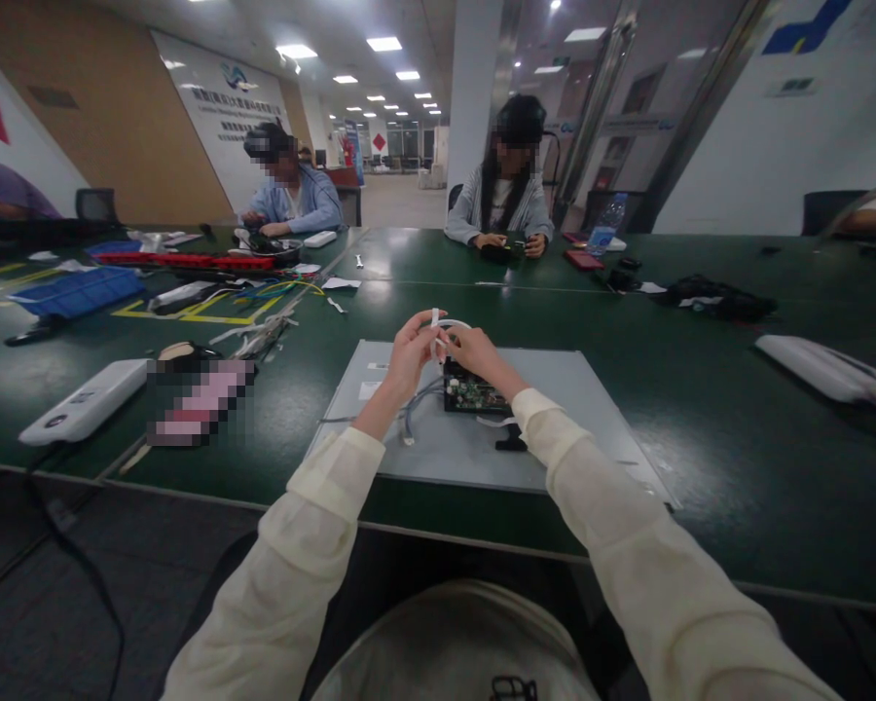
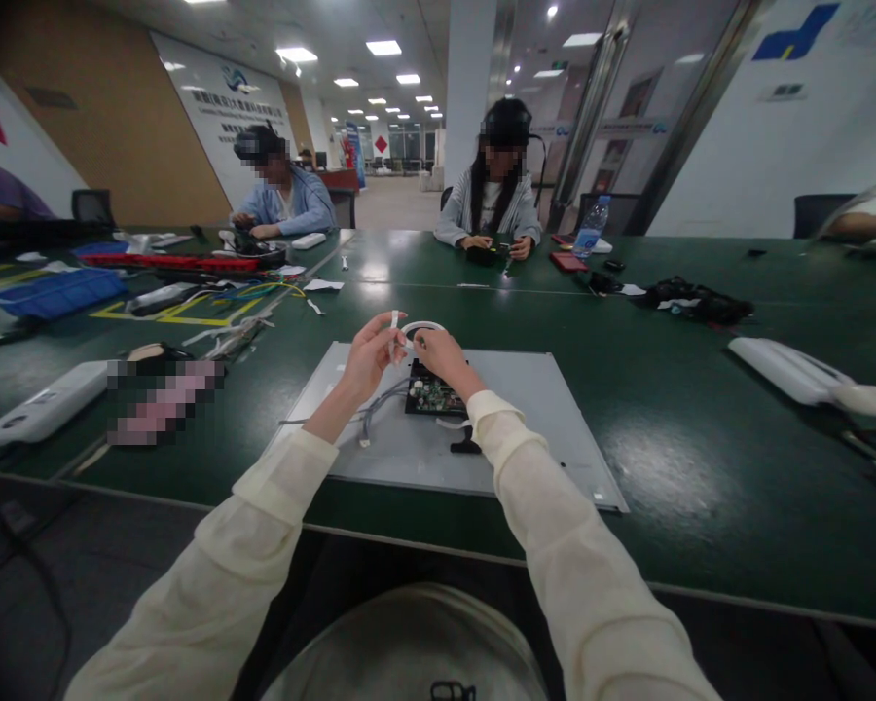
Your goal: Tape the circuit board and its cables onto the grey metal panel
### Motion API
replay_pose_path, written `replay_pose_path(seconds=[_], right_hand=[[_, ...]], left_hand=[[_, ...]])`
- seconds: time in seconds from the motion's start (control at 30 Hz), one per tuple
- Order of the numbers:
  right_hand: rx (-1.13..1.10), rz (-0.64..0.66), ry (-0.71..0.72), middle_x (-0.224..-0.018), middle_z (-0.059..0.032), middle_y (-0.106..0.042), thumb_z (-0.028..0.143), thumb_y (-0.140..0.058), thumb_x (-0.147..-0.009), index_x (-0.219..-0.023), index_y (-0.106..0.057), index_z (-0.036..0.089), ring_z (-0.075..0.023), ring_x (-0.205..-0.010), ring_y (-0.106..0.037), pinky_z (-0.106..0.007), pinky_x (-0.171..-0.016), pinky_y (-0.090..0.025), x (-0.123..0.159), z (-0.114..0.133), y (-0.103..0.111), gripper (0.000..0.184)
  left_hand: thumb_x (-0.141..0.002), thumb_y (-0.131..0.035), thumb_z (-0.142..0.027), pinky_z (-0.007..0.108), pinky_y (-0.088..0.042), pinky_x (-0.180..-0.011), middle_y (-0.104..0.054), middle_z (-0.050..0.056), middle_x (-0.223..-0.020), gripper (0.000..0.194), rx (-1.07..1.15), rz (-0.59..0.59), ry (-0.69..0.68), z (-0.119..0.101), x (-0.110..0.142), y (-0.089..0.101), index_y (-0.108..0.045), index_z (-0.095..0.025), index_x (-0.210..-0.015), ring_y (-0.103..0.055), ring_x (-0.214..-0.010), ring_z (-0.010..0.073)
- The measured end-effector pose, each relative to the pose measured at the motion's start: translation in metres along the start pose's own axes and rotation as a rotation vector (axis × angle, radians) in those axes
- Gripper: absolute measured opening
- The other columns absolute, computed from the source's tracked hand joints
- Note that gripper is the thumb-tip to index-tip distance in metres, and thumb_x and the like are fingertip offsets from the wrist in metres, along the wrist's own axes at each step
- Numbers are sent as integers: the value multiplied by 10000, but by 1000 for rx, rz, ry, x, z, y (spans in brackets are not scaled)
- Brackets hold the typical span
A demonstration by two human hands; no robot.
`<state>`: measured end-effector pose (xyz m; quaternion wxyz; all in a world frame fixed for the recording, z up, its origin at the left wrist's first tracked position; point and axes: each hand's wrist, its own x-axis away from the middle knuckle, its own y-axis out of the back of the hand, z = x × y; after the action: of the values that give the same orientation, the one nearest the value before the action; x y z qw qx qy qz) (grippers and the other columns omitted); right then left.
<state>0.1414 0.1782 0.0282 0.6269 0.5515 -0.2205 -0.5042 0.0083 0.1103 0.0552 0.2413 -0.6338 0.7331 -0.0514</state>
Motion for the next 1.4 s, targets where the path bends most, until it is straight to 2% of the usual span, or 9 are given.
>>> replay_pose_path(seconds=[0.1, 0.2, 0.33, 0.47, 0.6, 0.7, 0.8, 1.13, 1.4], right_hand=[[-52, 8, 22, -1060, -82, -620, 271, -389, -889, -1162, -570, 203, -203, -942, -561, -300, -797, -417, 0, 0, -3, 335], [-93, 69, 15, -1329, -82, -454, 288, -415, -877, -1332, -406, 258, -265, -1177, -428, -457, -932, -354, 2, 1, -7, 456], [-99, 113, -34, -1401, -77, -367, 310, -378, -900, -1380, -326, 282, -298, -1260, -329, -603, -971, -232, 4, 0, -9, 483], [-175, 10, -50, -1300, -78, -492, 272, -384, -896, -1331, -413, 247, -244, -1190, -432, -488, -979, -306, 2, 3, 0, 436], [-485, -97, -75, -1076, -64, -635, 242, -383, -881, -1107, -605, 178, -174, -1004, -569, -312, -886, -416, -4, 16, 19, 323], [-845, -45, -204, -934, -54, -676, 239, -347, -887, -990, -635, 159, -147, -869, -624, -293, -804, -463, -3, 33, 30, 316], [-1044, 46, -324, -820, -74, -689, 331, -356, -903, -915, -642, 146, -158, -760, -648, -284, -716, -487, 4, 47, 36, 340], [-973, 54, -278, -668, -50, -666, 309, -595, -788, -722, -668, 134, -107, -600, -612, -171, -539, -470, 26, 49, 33, 201], [-1023, 20, -278, -600, -34, -633, 257, -566, -781, -736, -667, 111, -78, -512, -569, -127, -440, -421, 51, 60, 30, 183]], left_hand=[[-719, -586, -229, 193, -398, -486, -563, -41, -633, 282, 4, -1, -3, 1, 0, -1, -568, -163, -993, -471, -434, 49], [-706, -595, -234, 191, -387, -472, -558, -42, -624, 285, -10, -19, 9, 1, 0, -1, -569, -164, -982, -464, -430, 49], [-702, -601, -239, 198, -400, -484, -571, -44, -633, 295, -17, -18, 22, 2, 0, -1, -566, -166, -986, -466, -425, 49], [-689, -618, -230, 211, -446, -565, -615, -25, -673, 309, -18, -35, 19, 2, 0, -1, -557, -163, -985, -539, -501, 71], [-689, -631, -226, 243, -467, -716, -668, 13, -754, 307, -9, -110, -68, 5, -4, 0, -548, -171, -979, -631, -740, 129], [-685, -641, -232, 245, -460, -720, -686, 21, -805, 323, 1, -168, -137, 9, -7, 4, -535, -183, -987, -634, -784, 138], [-678, -653, -232, 229, -454, -653, -693, 26, -877, 366, 14, -205, -182, 11, -9, 9, -511, -204, -1013, -628, -739, 130], [-740, -605, -254, 237, -451, -771, -704, 35, -875, 428, 12, -306, -189, 11, -12, 9, -440, -220, -1134, -632, -934, 155], [-799, -576, -308, 245, -511, -647, -686, 74, -974, 201, 109, -356, -43, 11, -6, 4, -475, -196, -932, -675, -811, 170]])
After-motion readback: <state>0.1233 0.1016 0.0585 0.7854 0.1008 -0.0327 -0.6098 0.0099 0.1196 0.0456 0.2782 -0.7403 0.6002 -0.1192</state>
